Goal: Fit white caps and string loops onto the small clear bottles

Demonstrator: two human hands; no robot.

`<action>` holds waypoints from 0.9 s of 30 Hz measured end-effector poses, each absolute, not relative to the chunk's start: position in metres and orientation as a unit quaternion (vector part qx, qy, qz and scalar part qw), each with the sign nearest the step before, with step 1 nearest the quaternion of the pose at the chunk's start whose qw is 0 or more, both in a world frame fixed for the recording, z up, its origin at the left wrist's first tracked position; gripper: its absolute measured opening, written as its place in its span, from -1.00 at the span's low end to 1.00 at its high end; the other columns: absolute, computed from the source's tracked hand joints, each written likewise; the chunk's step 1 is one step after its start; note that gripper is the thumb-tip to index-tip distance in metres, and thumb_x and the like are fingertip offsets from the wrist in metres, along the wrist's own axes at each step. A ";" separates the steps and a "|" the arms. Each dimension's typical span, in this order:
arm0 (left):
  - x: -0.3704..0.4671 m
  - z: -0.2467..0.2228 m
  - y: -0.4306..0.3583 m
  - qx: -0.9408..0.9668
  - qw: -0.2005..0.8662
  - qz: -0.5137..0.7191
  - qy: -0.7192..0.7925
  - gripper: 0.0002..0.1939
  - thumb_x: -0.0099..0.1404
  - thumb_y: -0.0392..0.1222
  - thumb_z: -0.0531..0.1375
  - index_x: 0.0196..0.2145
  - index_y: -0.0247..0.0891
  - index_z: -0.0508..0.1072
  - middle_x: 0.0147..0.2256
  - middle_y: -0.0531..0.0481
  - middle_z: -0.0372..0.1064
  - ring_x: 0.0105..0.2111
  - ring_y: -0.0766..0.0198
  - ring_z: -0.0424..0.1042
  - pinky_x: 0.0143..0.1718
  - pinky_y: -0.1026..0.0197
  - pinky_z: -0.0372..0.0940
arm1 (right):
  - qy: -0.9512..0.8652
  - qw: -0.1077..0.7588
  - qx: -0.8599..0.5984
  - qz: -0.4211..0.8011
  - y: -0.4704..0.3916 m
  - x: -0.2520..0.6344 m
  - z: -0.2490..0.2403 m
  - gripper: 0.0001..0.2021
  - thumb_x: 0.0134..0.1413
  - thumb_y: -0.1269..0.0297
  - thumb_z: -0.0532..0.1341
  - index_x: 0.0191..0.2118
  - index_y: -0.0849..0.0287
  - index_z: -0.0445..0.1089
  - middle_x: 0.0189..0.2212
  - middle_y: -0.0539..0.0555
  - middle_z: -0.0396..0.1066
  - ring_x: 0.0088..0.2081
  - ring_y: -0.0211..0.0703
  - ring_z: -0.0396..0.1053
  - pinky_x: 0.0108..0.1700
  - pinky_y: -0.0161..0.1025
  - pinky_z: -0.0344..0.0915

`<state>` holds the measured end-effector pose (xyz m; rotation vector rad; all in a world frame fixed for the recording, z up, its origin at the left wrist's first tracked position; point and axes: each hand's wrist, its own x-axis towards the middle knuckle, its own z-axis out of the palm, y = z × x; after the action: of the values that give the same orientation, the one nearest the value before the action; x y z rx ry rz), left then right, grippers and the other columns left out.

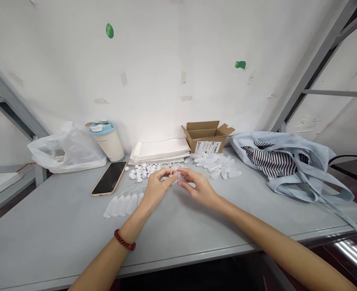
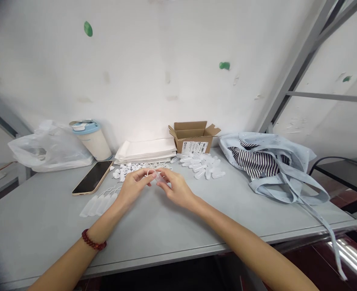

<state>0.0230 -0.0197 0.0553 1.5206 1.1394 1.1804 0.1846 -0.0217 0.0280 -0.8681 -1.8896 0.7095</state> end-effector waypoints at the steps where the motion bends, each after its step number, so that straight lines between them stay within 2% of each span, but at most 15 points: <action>1: 0.022 0.056 -0.019 0.608 0.447 0.467 0.461 -0.76 0.08 -0.02 0.23 -0.40 -0.25 0.54 -0.33 -0.03 0.47 -0.30 0.21 0.38 -0.37 0.27 0.28 | -0.766 0.454 -0.353 0.288 -0.022 0.185 0.028 -0.66 0.14 0.33 0.13 0.05 0.10 0.27 -0.11 0.15 0.43 -0.19 -0.11 0.43 -0.11 -0.07 0.40; 5: 0.018 0.055 -0.017 0.604 0.466 0.431 0.481 -0.75 0.07 -0.02 0.24 -0.40 -0.25 0.55 -0.33 -0.05 0.48 -0.31 0.21 0.38 -0.39 0.27 0.26 | -0.761 0.449 -0.362 0.298 -0.023 0.184 0.026 -0.69 0.15 0.31 0.12 0.02 0.15 0.31 -0.10 0.19 0.43 -0.16 -0.06 0.43 -0.09 -0.03 0.39; 8: 0.016 0.054 -0.017 0.640 0.439 0.419 0.472 -0.77 0.07 -0.05 0.25 -0.39 -0.25 0.56 -0.36 -0.04 0.48 -0.32 0.20 0.39 -0.36 0.24 0.28 | -0.733 0.461 -0.375 0.331 -0.023 0.182 0.026 -0.74 0.13 0.25 0.15 -0.06 0.14 0.37 -0.13 0.18 0.45 -0.12 -0.03 0.43 -0.06 -0.02 0.37; 14: 0.020 0.048 -0.021 0.724 0.296 0.422 0.458 -0.69 0.13 -0.17 0.21 -0.14 -0.20 0.51 -0.21 -0.09 0.42 -0.25 0.16 0.40 -0.35 0.20 0.34 | -0.567 0.488 -0.344 0.567 -0.016 0.185 0.031 -0.68 -0.06 0.10 0.31 -0.19 0.14 0.44 -0.29 0.09 0.51 -0.22 -0.09 0.46 -0.03 -0.05 0.34; 17: 0.022 0.041 -0.021 0.777 0.166 0.435 0.423 -0.67 0.18 -0.19 0.18 -0.07 -0.22 0.43 -0.13 -0.14 0.37 -0.13 0.11 0.37 -0.19 0.09 0.35 | -0.498 0.474 -0.322 0.651 -0.013 0.189 0.035 -0.68 -0.13 0.14 0.36 -0.23 0.18 0.47 -0.30 0.12 0.52 -0.22 -0.07 0.47 0.02 -0.04 0.30; 20: 0.020 0.036 -0.019 0.820 0.071 0.434 0.366 -0.60 0.20 -0.19 0.21 0.01 -0.19 0.34 -0.03 -0.16 0.31 0.00 0.05 0.28 0.02 -0.05 0.25 | -0.474 0.467 -0.307 0.680 -0.012 0.192 0.036 -0.70 -0.11 0.19 0.35 -0.21 0.19 0.48 -0.26 0.14 0.51 -0.17 -0.04 0.46 0.02 -0.06 0.30; 27: 0.016 0.037 -0.017 0.855 0.031 0.404 0.324 -0.54 0.21 -0.22 0.22 0.07 -0.21 0.28 0.03 -0.19 0.31 0.05 0.01 0.25 0.03 -0.09 0.24 | -0.475 0.453 -0.288 0.697 -0.014 0.190 0.036 -0.71 -0.05 0.26 0.32 -0.15 0.18 0.45 -0.20 0.15 0.50 -0.12 -0.07 0.45 0.00 -0.12 0.31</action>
<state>0.0157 -0.0167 0.0371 2.6349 0.9975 1.2440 0.1902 -0.0137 0.0363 -0.7116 -1.1721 1.7208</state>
